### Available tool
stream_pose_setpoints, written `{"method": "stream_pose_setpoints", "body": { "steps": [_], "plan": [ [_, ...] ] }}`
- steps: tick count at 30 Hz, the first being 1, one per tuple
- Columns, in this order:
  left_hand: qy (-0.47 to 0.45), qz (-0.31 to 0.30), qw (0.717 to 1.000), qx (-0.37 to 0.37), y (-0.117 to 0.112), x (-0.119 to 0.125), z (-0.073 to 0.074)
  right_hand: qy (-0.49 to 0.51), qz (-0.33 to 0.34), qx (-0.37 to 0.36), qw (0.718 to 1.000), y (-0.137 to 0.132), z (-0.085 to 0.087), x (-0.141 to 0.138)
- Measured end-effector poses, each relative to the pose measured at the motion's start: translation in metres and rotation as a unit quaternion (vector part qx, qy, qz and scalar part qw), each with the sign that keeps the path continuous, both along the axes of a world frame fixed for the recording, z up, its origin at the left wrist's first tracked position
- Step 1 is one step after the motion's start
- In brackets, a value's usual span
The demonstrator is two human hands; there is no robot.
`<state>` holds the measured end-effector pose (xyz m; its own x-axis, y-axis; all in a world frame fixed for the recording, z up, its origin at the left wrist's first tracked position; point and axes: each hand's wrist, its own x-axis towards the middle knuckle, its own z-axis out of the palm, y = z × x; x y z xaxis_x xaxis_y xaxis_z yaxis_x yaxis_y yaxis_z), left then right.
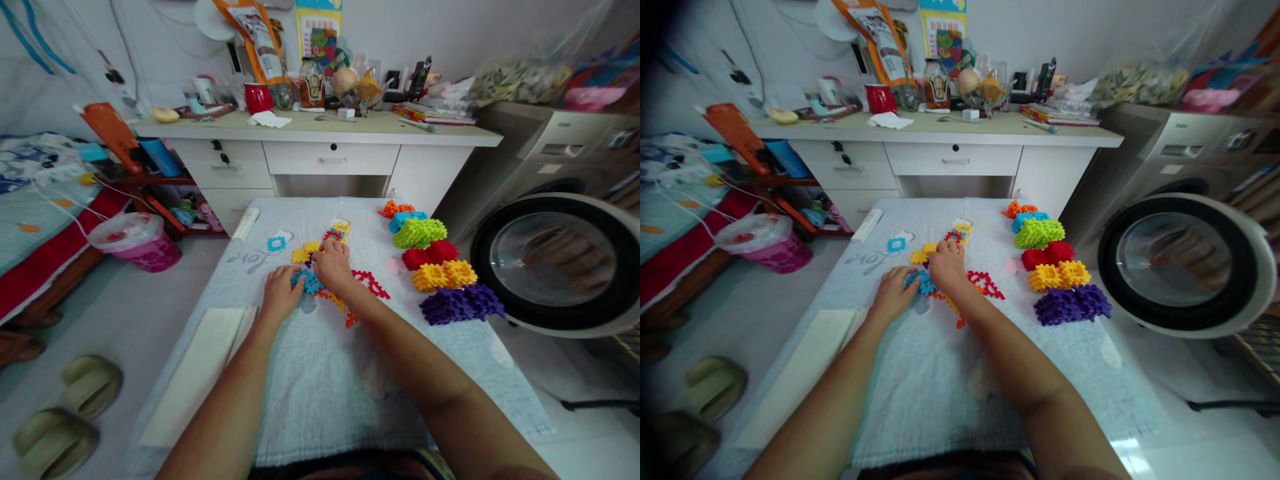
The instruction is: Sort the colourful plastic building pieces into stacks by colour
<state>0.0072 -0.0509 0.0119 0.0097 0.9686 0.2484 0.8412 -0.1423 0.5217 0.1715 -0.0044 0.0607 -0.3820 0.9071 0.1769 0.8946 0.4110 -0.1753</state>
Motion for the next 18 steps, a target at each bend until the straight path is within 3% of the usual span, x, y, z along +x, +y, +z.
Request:
{"method": "stream_pose_setpoints", "body": {
  "steps": [6, 12, 18],
  "plan": [
    [-0.011, 0.019, 1.000, 0.009, 0.001, -0.002, -0.004, -0.047, -0.031, -0.029, 0.998, 0.021, -0.004, -0.022],
    [-0.001, 0.023, 1.000, -0.001, 0.001, -0.002, -0.003, -0.045, -0.045, -0.072, 0.995, 0.029, 0.001, -0.026],
    [0.003, 0.019, 1.000, -0.003, 0.001, 0.000, -0.001, -0.023, -0.056, 0.011, 0.998, 0.014, 0.019, -0.001]
  ]
}}
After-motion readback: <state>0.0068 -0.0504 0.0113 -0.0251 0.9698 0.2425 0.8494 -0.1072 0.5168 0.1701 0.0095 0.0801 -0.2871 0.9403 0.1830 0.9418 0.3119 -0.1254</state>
